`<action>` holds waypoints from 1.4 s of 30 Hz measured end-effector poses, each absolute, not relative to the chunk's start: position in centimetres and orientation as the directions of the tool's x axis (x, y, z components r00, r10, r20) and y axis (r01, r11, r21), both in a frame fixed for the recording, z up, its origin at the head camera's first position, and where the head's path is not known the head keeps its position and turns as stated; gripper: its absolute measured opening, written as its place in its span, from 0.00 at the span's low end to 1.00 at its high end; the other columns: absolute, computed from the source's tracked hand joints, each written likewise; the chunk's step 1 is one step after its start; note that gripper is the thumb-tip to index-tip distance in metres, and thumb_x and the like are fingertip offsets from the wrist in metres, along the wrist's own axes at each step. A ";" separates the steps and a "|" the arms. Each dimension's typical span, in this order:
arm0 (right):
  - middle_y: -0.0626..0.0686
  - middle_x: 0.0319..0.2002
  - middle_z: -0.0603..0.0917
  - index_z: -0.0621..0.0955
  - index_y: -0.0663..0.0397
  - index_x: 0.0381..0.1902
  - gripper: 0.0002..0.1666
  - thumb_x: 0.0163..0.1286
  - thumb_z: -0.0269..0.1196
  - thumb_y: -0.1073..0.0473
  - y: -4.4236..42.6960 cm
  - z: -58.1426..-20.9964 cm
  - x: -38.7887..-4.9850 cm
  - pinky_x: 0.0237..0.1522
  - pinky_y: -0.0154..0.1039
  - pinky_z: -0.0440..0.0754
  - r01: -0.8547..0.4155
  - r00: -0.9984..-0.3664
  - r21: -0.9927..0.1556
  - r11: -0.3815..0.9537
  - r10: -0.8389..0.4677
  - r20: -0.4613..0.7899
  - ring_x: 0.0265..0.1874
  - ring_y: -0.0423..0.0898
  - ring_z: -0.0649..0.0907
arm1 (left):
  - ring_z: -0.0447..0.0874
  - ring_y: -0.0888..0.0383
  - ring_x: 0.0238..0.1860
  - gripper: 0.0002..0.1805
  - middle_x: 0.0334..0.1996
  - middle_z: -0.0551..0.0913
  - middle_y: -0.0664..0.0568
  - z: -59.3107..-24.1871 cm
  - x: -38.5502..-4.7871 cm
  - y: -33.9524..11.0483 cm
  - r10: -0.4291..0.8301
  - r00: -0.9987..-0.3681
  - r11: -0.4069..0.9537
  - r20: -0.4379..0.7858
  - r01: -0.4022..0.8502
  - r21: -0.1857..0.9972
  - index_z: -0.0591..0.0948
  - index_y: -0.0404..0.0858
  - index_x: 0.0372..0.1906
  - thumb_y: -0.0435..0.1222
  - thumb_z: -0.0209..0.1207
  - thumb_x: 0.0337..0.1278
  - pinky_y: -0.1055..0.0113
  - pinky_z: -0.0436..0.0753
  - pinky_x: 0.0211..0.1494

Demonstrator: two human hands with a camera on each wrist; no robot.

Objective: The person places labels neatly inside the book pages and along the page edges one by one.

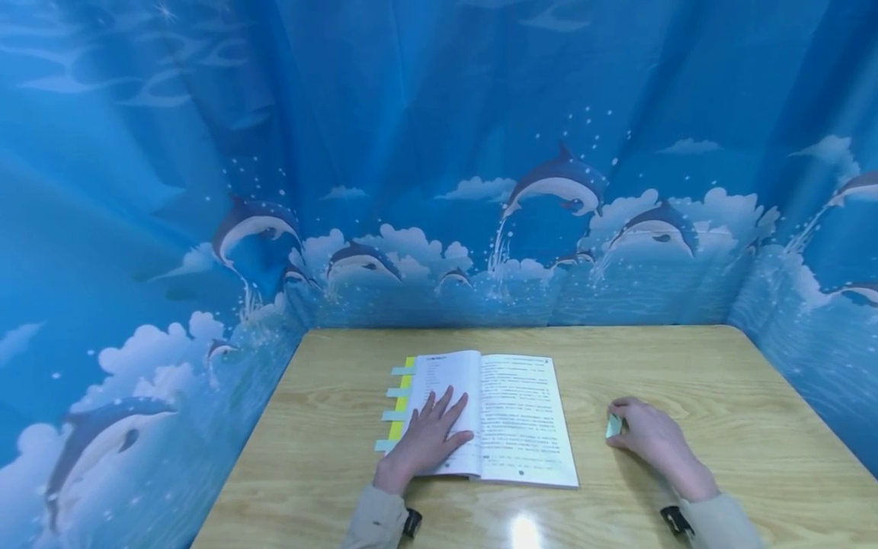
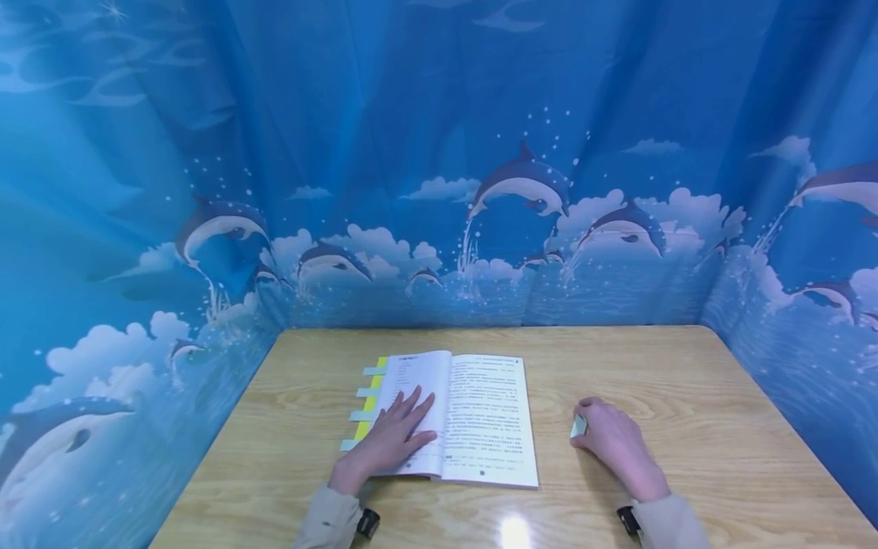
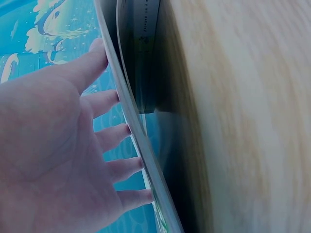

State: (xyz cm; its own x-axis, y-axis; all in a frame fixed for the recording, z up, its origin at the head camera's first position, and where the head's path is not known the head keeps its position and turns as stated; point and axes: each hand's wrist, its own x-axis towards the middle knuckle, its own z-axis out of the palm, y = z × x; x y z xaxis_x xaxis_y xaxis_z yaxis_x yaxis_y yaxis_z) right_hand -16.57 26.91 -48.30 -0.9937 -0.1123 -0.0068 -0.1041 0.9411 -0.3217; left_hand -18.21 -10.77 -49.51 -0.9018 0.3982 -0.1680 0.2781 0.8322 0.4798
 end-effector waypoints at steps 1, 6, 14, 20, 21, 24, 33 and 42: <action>0.73 0.56 0.79 0.82 0.72 0.52 0.34 0.51 0.79 0.57 26.9 -48.3 -16.6 0.46 0.64 0.82 -0.102 -0.994 -0.317 0.943 -0.109 -0.005 0.52 0.72 0.80 | 0.39 0.39 0.81 0.37 0.83 0.46 0.50 -49.5 -18.2 -10.8 0.399 -0.902 0.831 -0.167 0.279 0.481 0.56 0.52 0.81 0.60 0.45 0.75 0.33 0.47 0.78; 0.72 0.57 0.80 0.83 0.72 0.51 0.31 0.53 0.78 0.57 27.2 -48.2 -16.5 0.48 0.66 0.81 -0.123 -0.992 -0.312 0.942 -0.129 0.001 0.53 0.73 0.80 | 0.39 0.39 0.81 0.37 0.83 0.46 0.50 -49.4 -18.1 -10.7 0.401 -0.901 0.830 -0.165 0.281 0.481 0.55 0.52 0.81 0.60 0.44 0.75 0.33 0.47 0.78; 0.70 0.56 0.82 0.84 0.70 0.51 0.20 0.66 0.68 0.61 27.4 -48.1 -16.4 0.45 0.63 0.84 -0.150 -0.988 -0.303 0.941 -0.153 0.012 0.46 0.68 0.84 | 0.40 0.39 0.81 0.37 0.82 0.47 0.49 -49.5 -18.3 -10.6 0.398 -0.904 0.834 -0.158 0.285 0.472 0.56 0.52 0.81 0.61 0.45 0.75 0.33 0.47 0.78; 0.55 0.26 0.83 0.81 0.69 0.58 0.21 0.72 0.61 0.61 27.2 -48.3 -16.2 0.18 0.40 0.68 -0.121 -0.993 -0.335 0.934 -0.116 0.033 0.17 0.44 0.70 | 0.40 0.39 0.81 0.38 0.82 0.47 0.49 -49.6 -18.2 -10.6 0.401 -0.903 0.835 -0.156 0.290 0.468 0.56 0.52 0.81 0.60 0.45 0.75 0.32 0.48 0.77; 0.51 0.22 0.79 0.80 0.69 0.58 0.21 0.73 0.59 0.62 27.2 -48.3 -16.2 0.18 0.39 0.65 -0.118 -0.993 -0.339 0.933 -0.113 0.033 0.16 0.44 0.67 | 0.40 0.39 0.81 0.38 0.82 0.47 0.49 -49.6 -18.2 -10.6 0.402 -0.902 0.834 -0.155 0.291 0.469 0.56 0.52 0.81 0.60 0.45 0.74 0.32 0.48 0.77; 0.50 0.22 0.79 0.80 0.69 0.59 0.20 0.75 0.57 0.61 27.2 -48.4 -16.1 0.18 0.39 0.65 -0.118 -0.993 -0.338 0.934 -0.113 0.034 0.15 0.43 0.67 | 0.40 0.39 0.81 0.38 0.82 0.47 0.49 -49.6 -18.2 -10.7 0.404 -0.902 0.832 -0.153 0.292 0.472 0.56 0.51 0.81 0.60 0.46 0.74 0.32 0.48 0.77; 0.60 0.37 0.88 0.85 0.65 0.51 0.14 0.69 0.64 0.64 27.2 -48.8 -16.2 0.18 0.38 0.70 -0.146 -0.989 -0.328 0.933 -0.129 0.074 0.18 0.42 0.72 | 0.41 0.38 0.81 0.37 0.82 0.48 0.48 -49.6 -18.2 -10.7 0.408 -0.901 0.831 -0.147 0.299 0.470 0.57 0.51 0.81 0.60 0.46 0.75 0.32 0.49 0.77; 0.68 0.48 0.86 0.86 0.66 0.47 0.19 0.56 0.74 0.68 27.8 -49.1 -16.9 0.43 0.60 0.85 -0.207 -0.976 -0.316 0.926 -0.173 0.134 0.43 0.64 0.86 | 0.42 0.38 0.81 0.37 0.82 0.48 0.48 -49.5 -18.1 -10.8 0.408 -0.902 0.829 -0.142 0.302 0.470 0.57 0.50 0.81 0.60 0.46 0.75 0.32 0.49 0.77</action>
